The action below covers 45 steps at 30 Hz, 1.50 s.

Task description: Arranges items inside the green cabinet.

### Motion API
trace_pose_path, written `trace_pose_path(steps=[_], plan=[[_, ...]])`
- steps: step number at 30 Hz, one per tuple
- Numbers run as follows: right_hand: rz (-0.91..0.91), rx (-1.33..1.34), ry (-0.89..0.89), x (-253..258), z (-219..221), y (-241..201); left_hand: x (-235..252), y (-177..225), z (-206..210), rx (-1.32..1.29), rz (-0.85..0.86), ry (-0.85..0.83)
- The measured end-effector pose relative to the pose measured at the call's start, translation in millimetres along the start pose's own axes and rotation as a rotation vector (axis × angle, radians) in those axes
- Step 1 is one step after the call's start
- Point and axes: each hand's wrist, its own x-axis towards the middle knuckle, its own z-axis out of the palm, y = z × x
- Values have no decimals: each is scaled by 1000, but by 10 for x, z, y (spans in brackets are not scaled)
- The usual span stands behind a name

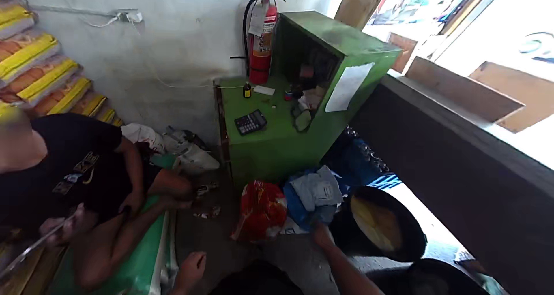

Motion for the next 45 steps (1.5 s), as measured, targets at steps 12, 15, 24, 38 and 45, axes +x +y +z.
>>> trace_pose_path(steps=[12,15,24,38,45], plan=[[-643,75,1359,1411,-3341,-3625,2406,977,-2181,-133,313,876],[-563,89,1405,1580,-3454,-3866,3232,1556,-2592,-238,571,704],[-573,-21,1755,1921,-3483,-3833,5615,4098,-2692,-473,763,-230],[-705,-9,1822,2106,-3479,-3664,6731,6387,-2064,490,951,-350],[-689,-41,1802,2066,-3458,-3666,6548,6858,-1908,531,1156,-318]])
